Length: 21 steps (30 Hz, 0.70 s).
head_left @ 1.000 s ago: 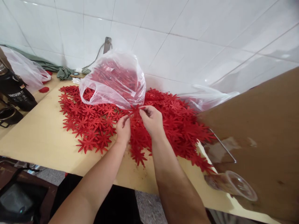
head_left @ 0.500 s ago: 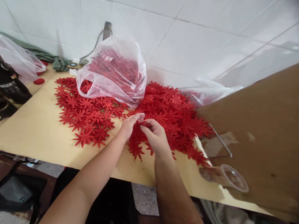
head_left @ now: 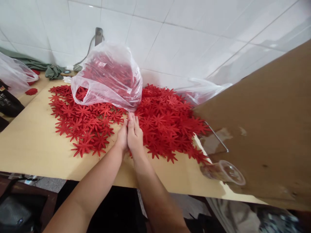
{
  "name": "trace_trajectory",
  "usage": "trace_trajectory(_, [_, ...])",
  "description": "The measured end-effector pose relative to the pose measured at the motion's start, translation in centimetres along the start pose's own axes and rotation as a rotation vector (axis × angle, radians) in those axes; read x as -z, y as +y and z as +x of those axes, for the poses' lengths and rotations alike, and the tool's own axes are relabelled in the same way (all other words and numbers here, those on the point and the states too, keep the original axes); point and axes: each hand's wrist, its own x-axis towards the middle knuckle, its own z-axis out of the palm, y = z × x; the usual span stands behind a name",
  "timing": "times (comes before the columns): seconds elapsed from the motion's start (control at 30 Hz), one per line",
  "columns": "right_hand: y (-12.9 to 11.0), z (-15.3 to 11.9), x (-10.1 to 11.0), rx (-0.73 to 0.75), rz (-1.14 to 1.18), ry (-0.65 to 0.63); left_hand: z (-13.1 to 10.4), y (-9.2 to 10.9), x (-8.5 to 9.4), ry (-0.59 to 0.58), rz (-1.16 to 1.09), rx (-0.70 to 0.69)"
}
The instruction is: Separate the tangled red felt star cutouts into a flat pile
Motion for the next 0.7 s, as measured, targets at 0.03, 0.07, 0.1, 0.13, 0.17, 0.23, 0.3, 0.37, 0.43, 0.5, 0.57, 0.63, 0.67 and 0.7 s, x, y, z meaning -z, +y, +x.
trace_trajectory(0.03, [-0.2, -0.7, -0.5, 0.013, 0.008, -0.013, -0.1, 0.1, 0.3, 0.023, 0.031, -0.004])
trace_trajectory(0.07, [-0.4, -1.5, -0.8, 0.039, 0.022, -0.029, -0.4, 0.3, 0.5, 0.045, 0.062, -0.006])
trace_trajectory(0.1, [-0.8, -2.3, -1.0, 0.077, 0.034, -0.051, -0.8, 0.4, 0.7, 0.066, 0.095, -0.016])
trace_trajectory(0.13, [-1.1, -3.2, -1.2, 0.120, 0.044, -0.071, -1.2, 0.4, 0.8, 0.095, 0.128, -0.044])
trace_trajectory(0.17, [-1.5, -3.8, -1.2, 0.157, 0.051, -0.086, -1.7, 0.4, 0.8, 0.140, 0.165, -0.094])
trace_trajectory(0.23, [-1.9, -4.2, -1.1, 0.173, 0.065, -0.088, -2.4, 0.1, 0.5, 0.208, 0.240, -0.165])
trace_trajectory(0.3, [-1.9, -3.2, -0.9, 0.084, 0.103, -0.060, -2.3, -0.2, 0.1, 0.218, 0.289, -0.170])
trace_trajectory(0.37, [-1.4, -1.5, -0.7, -0.072, 0.168, -0.034, -1.6, -0.2, -0.2, 0.179, 0.295, -0.118])
trace_trajectory(0.43, [-0.9, -0.6, -0.7, -0.151, 0.187, -0.037, -0.7, 0.1, -0.2, 0.141, 0.225, -0.077])
trace_trajectory(0.5, [-0.7, -1.2, -0.8, -0.085, 0.138, -0.058, -0.2, 0.5, 0.2, 0.106, 0.111, -0.021])
trace_trajectory(0.57, [-0.8, -3.1, -0.9, 0.053, 0.074, -0.098, -0.3, 1.0, 0.7, 0.101, 0.030, 0.019])
trace_trajectory(0.63, [-1.0, -4.9, -0.9, 0.130, 0.056, -0.130, -0.6, 1.2, 1.0, 0.114, 0.032, 0.005])
trace_trajectory(0.67, [-1.0, -5.2, -0.8, 0.135, 0.063, -0.130, -0.8, 1.1, 1.0, 0.110, 0.045, -0.006])
trace_trajectory(0.7, [-1.0, -5.2, -0.7, 0.113, 0.080, -0.117, -1.0, 1.0, 0.8, 0.095, 0.055, -0.012])
